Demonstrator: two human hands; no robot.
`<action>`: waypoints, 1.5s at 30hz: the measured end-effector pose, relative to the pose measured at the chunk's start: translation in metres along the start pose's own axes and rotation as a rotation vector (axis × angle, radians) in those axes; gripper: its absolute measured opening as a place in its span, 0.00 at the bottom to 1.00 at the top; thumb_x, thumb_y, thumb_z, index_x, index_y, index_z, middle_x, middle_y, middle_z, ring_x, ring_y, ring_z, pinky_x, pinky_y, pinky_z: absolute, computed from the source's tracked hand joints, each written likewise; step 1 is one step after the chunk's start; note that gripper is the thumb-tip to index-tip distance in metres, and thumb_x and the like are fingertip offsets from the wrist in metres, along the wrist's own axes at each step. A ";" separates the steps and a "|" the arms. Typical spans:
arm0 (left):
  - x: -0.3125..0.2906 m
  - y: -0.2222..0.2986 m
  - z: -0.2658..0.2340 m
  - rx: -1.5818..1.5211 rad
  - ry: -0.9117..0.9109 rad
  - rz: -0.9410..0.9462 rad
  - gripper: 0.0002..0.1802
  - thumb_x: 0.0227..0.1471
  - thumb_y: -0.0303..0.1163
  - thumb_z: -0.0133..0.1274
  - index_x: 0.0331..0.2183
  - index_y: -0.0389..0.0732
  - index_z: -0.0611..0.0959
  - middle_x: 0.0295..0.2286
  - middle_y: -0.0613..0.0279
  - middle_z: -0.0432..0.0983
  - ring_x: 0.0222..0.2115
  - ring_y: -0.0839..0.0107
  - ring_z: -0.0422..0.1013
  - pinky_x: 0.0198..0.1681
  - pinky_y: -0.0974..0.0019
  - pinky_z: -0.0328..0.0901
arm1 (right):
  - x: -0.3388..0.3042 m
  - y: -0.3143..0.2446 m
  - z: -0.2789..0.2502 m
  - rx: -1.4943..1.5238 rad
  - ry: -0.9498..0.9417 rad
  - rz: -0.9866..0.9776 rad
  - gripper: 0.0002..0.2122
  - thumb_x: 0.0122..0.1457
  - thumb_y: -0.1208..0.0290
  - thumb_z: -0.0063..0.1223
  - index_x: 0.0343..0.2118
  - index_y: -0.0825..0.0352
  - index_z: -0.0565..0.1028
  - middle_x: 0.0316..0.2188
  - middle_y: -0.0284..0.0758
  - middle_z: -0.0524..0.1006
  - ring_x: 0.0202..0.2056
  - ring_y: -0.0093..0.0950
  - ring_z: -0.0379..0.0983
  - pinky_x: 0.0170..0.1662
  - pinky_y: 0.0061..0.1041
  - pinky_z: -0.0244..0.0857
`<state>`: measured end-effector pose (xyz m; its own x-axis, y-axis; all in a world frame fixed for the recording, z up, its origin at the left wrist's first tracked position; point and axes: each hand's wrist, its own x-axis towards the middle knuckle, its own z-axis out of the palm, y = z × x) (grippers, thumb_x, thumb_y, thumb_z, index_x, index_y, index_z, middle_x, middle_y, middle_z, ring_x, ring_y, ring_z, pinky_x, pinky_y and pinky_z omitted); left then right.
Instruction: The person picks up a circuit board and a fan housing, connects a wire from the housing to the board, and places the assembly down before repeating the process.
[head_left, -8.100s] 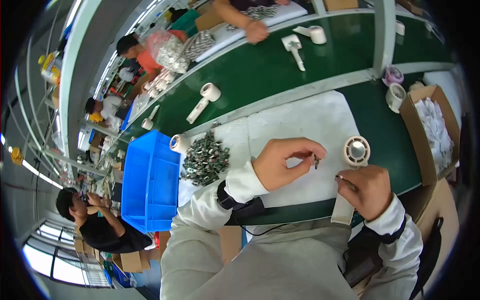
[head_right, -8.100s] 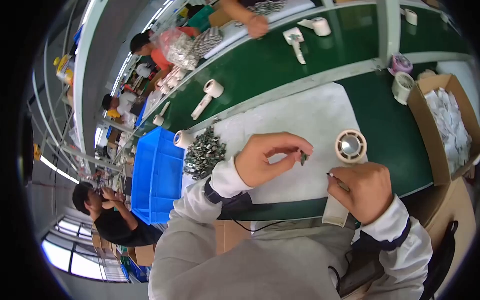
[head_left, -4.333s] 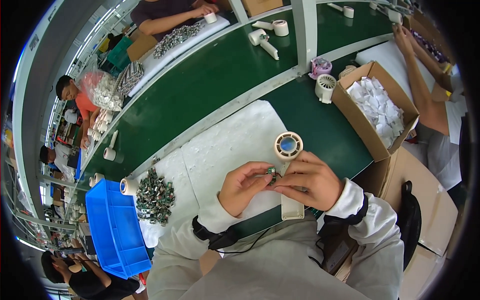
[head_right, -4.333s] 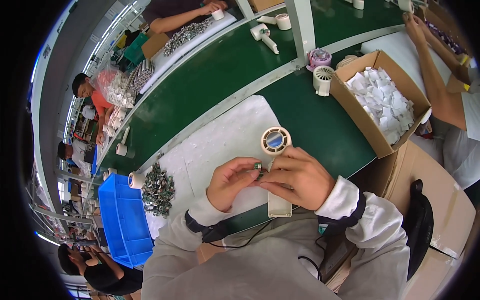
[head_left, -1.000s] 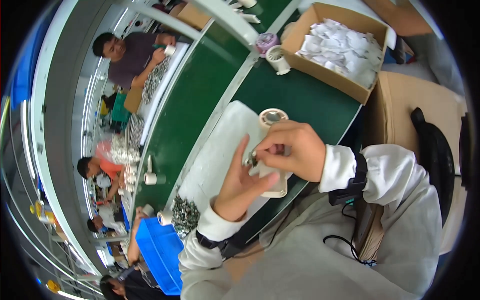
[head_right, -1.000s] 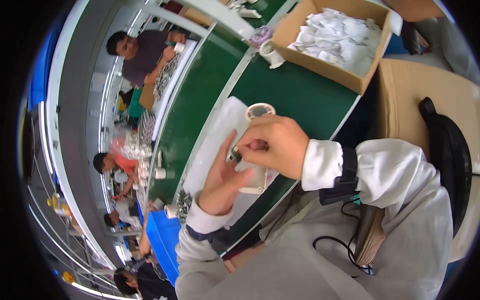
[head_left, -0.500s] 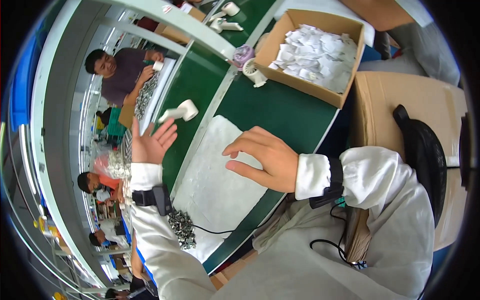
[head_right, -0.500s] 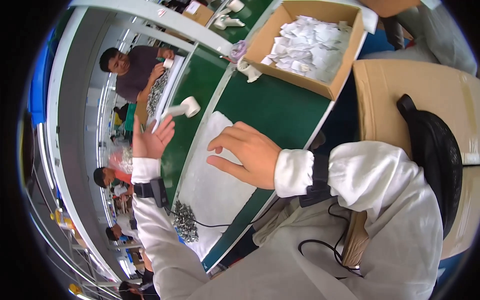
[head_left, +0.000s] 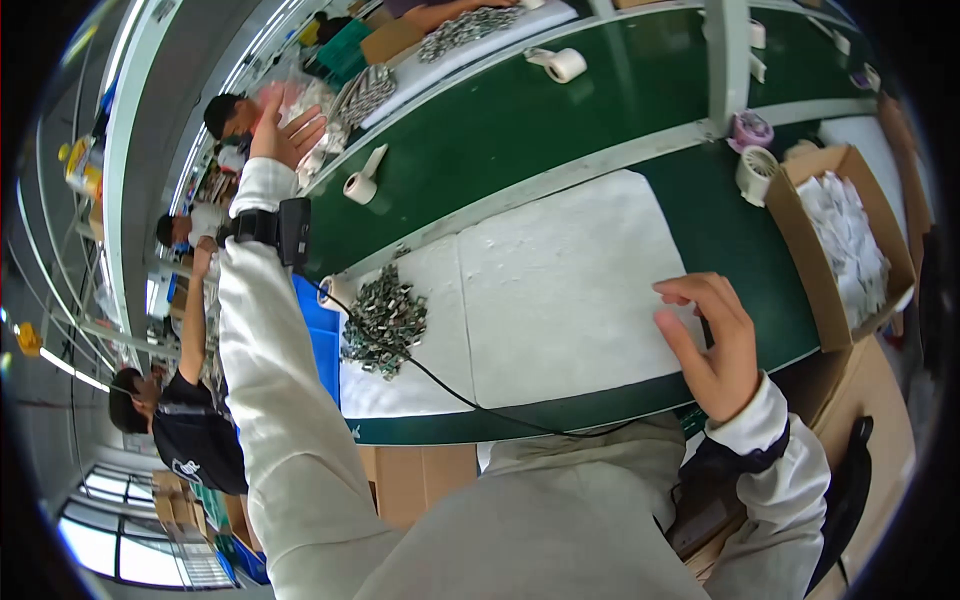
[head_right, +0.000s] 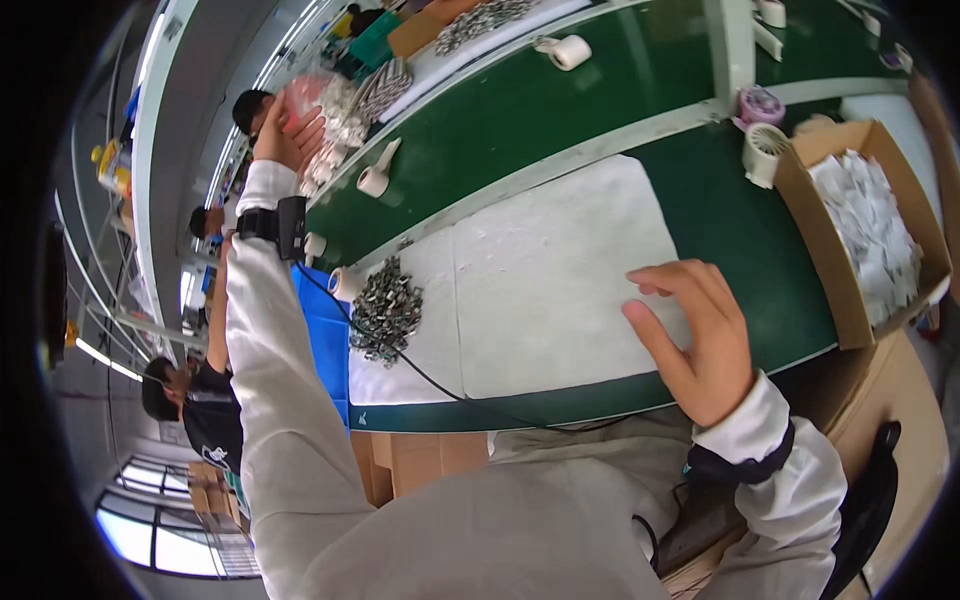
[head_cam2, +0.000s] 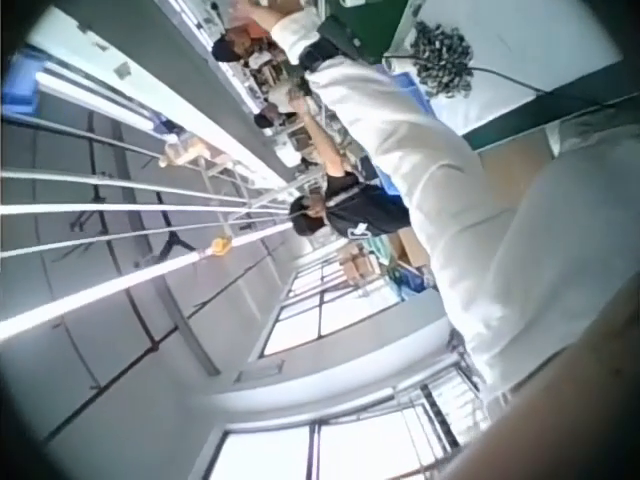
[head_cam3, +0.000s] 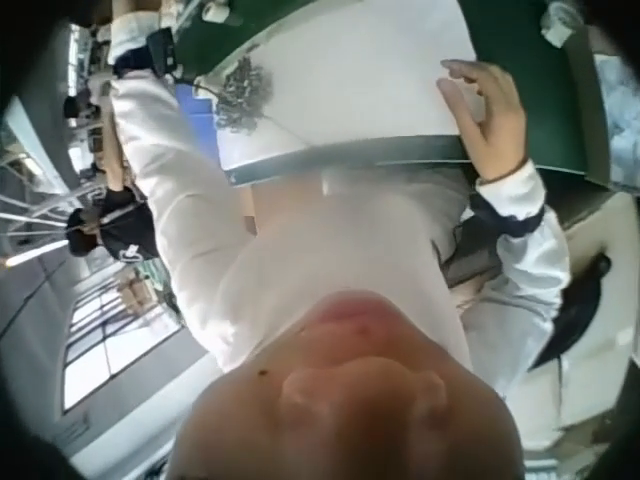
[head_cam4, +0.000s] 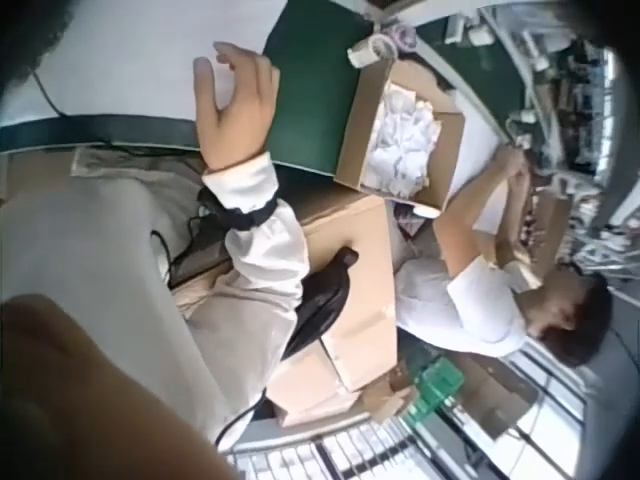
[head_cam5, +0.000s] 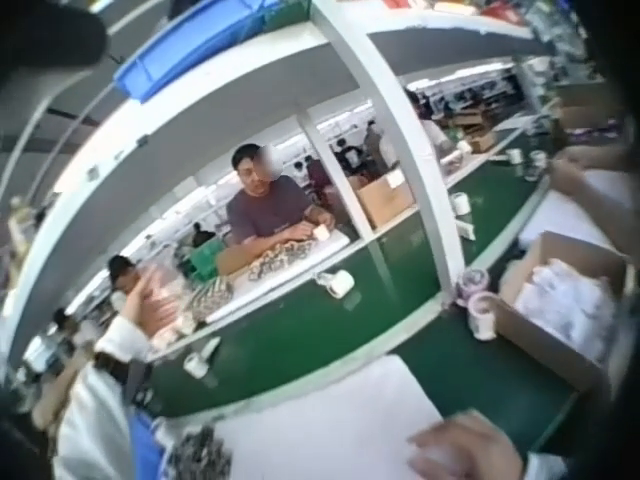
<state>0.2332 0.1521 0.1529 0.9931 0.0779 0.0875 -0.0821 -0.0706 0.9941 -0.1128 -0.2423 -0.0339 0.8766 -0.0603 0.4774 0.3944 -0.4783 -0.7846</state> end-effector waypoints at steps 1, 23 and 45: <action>0.023 -0.004 -0.039 0.042 0.064 -0.048 0.51 0.53 0.57 0.60 0.62 0.33 0.56 0.48 0.41 0.75 0.42 0.52 0.77 0.46 0.56 0.73 | 0.003 -0.002 0.001 -0.003 -0.034 0.028 0.10 0.59 0.79 0.53 0.44 0.70 0.76 0.39 0.39 0.77 0.39 0.33 0.73 0.43 0.29 0.66; 0.099 -0.171 -0.024 1.183 -0.066 -0.329 0.31 0.42 0.41 0.70 0.47 0.39 0.80 0.43 0.48 0.80 0.31 0.65 0.81 0.33 0.65 0.76 | 0.009 0.043 -0.005 -0.080 -0.045 0.146 0.14 0.55 0.89 0.36 0.36 0.73 0.77 0.41 0.41 0.75 0.34 0.27 0.73 0.39 0.22 0.67; -0.216 -0.118 0.194 0.876 -1.070 0.741 0.12 0.52 0.35 0.60 0.38 0.41 0.79 0.36 0.56 0.77 0.31 0.53 0.76 0.33 0.56 0.70 | -0.002 0.023 0.009 0.050 -0.128 0.266 0.31 0.57 0.78 0.60 0.63 0.67 0.60 0.26 0.34 0.80 0.25 0.21 0.76 0.29 0.18 0.68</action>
<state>0.0445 -0.0494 0.0041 0.3822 -0.9222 0.0588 -0.8652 -0.3348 0.3733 -0.1029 -0.2456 -0.0566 0.9773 -0.0653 0.2014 0.1566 -0.4170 -0.8953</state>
